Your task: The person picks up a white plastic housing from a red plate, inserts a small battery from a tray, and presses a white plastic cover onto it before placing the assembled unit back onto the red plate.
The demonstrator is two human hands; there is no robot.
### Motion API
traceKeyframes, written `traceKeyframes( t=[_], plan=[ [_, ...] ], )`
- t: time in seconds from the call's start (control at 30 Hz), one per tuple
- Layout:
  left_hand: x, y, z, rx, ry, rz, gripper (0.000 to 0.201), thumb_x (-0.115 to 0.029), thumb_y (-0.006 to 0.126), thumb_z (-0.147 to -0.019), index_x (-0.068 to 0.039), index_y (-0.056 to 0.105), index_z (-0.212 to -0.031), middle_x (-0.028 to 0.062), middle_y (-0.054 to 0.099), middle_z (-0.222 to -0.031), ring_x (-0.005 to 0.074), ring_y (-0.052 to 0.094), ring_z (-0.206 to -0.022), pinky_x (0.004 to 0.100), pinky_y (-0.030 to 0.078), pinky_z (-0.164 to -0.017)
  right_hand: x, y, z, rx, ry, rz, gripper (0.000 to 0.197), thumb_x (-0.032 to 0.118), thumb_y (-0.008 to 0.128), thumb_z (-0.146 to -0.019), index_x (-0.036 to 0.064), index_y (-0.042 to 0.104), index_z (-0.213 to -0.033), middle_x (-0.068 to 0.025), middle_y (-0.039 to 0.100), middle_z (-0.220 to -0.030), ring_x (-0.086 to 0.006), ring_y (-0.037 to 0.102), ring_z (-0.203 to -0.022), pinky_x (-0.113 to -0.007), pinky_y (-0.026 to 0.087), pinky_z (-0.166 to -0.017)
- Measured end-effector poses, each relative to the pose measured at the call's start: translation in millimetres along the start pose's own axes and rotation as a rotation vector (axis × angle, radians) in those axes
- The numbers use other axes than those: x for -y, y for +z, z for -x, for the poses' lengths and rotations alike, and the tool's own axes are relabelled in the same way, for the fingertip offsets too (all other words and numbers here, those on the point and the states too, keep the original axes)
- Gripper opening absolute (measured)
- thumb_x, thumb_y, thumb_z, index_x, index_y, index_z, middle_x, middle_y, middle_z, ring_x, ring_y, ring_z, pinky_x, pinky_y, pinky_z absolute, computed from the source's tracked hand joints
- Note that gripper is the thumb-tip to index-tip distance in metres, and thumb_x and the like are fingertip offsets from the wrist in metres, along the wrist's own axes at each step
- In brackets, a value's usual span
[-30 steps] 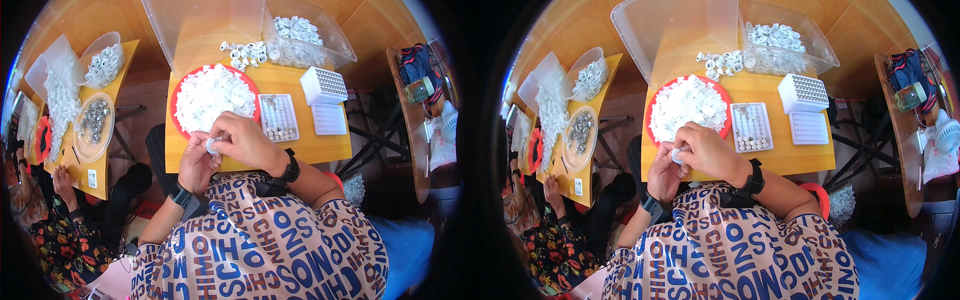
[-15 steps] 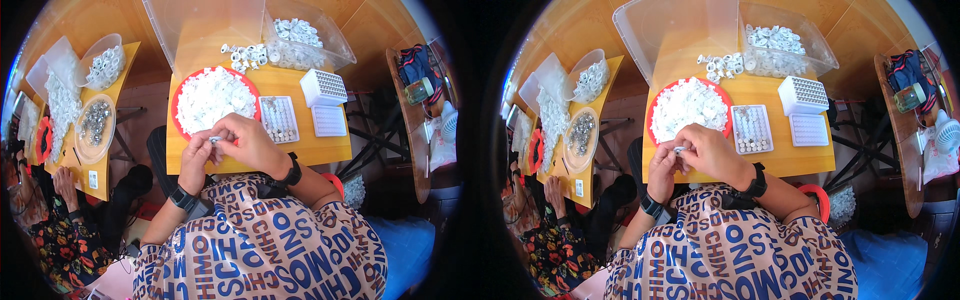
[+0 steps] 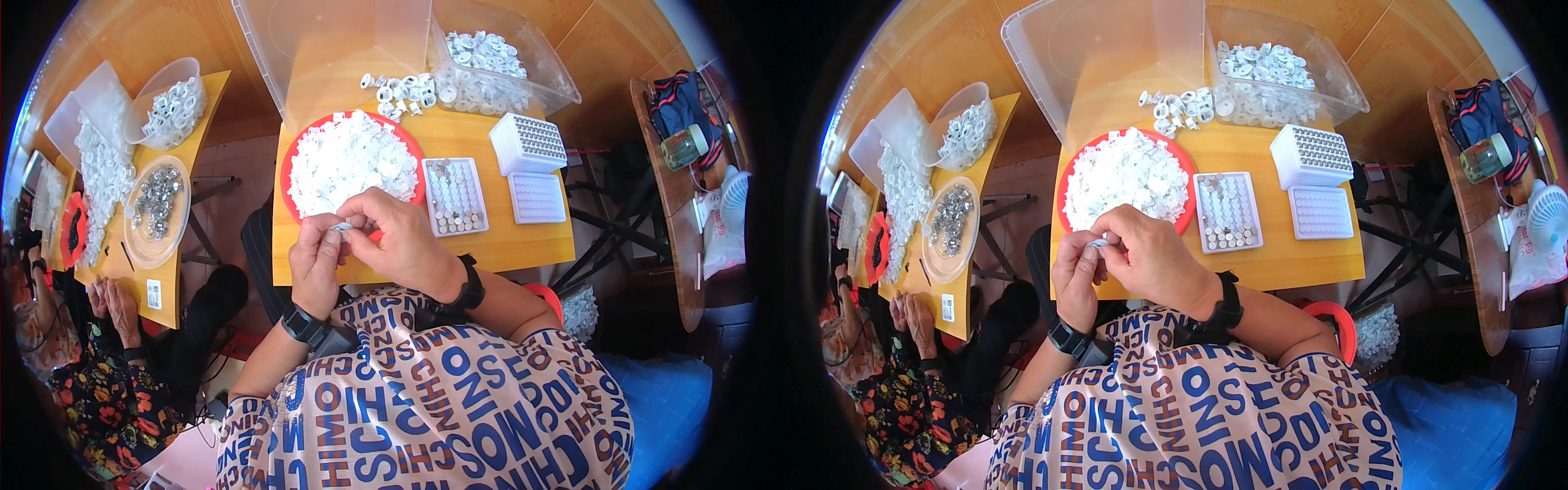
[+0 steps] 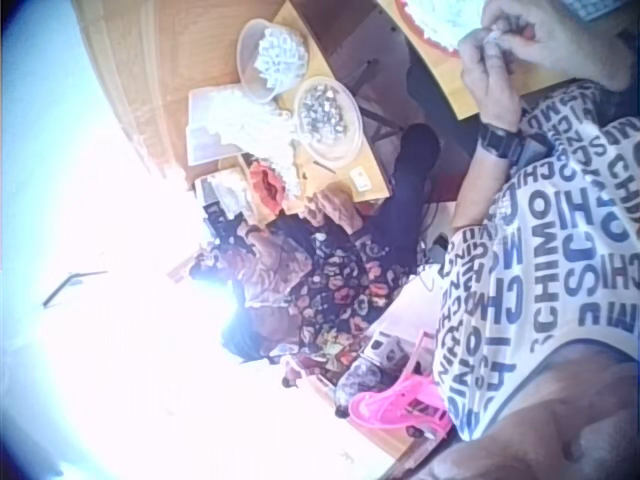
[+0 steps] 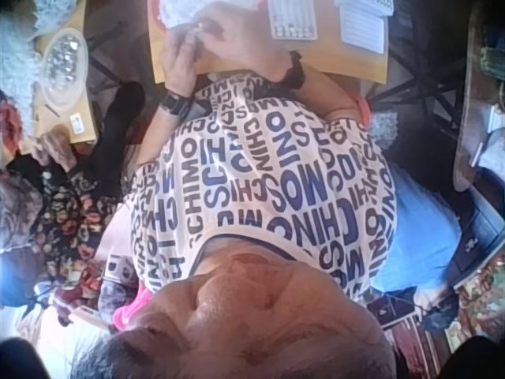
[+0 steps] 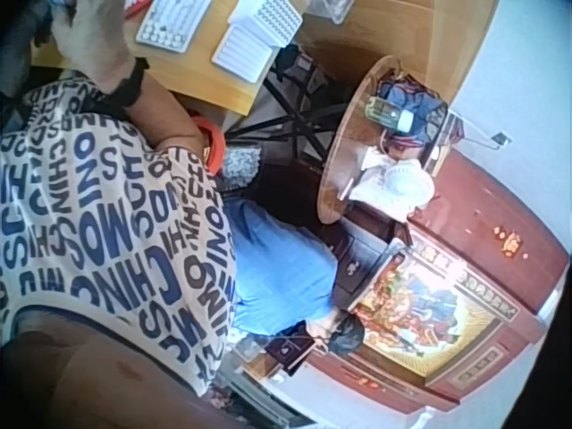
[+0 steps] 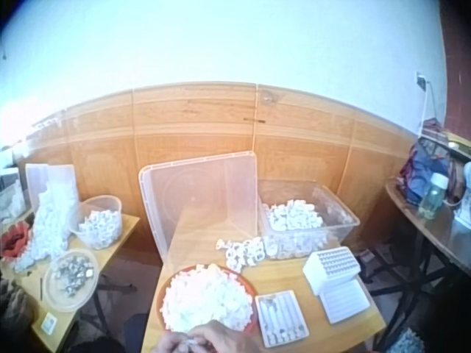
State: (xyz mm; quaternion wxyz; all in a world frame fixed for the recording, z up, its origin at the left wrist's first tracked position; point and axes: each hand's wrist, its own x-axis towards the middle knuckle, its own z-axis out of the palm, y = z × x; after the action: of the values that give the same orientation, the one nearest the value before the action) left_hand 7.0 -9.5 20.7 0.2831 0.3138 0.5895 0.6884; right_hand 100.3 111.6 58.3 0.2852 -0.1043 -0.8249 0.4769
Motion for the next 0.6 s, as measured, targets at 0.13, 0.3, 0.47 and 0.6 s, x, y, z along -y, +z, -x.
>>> traceKeyframes(
  t=[0.13,0.3,0.47,0.6],
  plan=[
    [-1.1,2.7,-0.8,-0.036,-0.020,-0.031,0.012,-0.008,0.045,-0.098,-0.002,0.055,-0.103,0.0016,0.059,-0.078,0.0063,0.052,-0.067,0.0216,0.043,-0.058,-0.5,1.2,-0.5,-0.021,0.000,0.013,0.017,-0.002,0.061,-0.081,0.0038,0.056,-0.096,-0.0142,0.062,-0.086,-0.0298,0.065,-0.071,-0.035,0.051,-0.061],
    [-4.9,4.3,-2.7,-0.032,-0.075,-0.058,0.013,-0.008,0.046,-0.097,-0.003,0.055,-0.104,0.0017,0.058,-0.079,0.0061,0.052,-0.067,0.0214,0.043,-0.058,-8.4,-2.5,-3.9,-0.028,-0.019,0.047,0.018,-0.003,0.063,-0.081,0.0020,0.060,-0.098,-0.0080,0.061,-0.078,-0.0170,0.063,-0.069,-0.028,0.050,-0.062],
    [-3.3,-2.4,0.4,-0.012,-0.192,0.079,0.023,-0.015,0.045,-0.098,-0.006,0.052,-0.118,0.0009,0.057,-0.076,0.0056,0.051,-0.064,0.0183,0.039,-0.056,-7.6,-16.6,-7.1,0.081,0.075,-0.061,0.013,-0.002,0.059,-0.082,-0.0005,0.059,-0.094,-0.0132,0.062,-0.073,-0.0227,0.064,-0.066,-0.032,0.050,-0.060],
    [-0.7,-12.0,-0.9,0.021,-0.218,0.084,0.028,-0.020,0.045,-0.098,-0.005,0.050,-0.121,0.0011,0.056,-0.076,0.0064,0.049,-0.065,0.0197,0.038,-0.058,-15.2,-43.6,-12.8,0.059,0.147,-0.056,0.012,0.000,0.061,-0.081,-0.0012,0.060,-0.094,-0.0089,0.062,-0.069,-0.0143,0.061,-0.062,-0.029,0.048,-0.057]
  ],
)
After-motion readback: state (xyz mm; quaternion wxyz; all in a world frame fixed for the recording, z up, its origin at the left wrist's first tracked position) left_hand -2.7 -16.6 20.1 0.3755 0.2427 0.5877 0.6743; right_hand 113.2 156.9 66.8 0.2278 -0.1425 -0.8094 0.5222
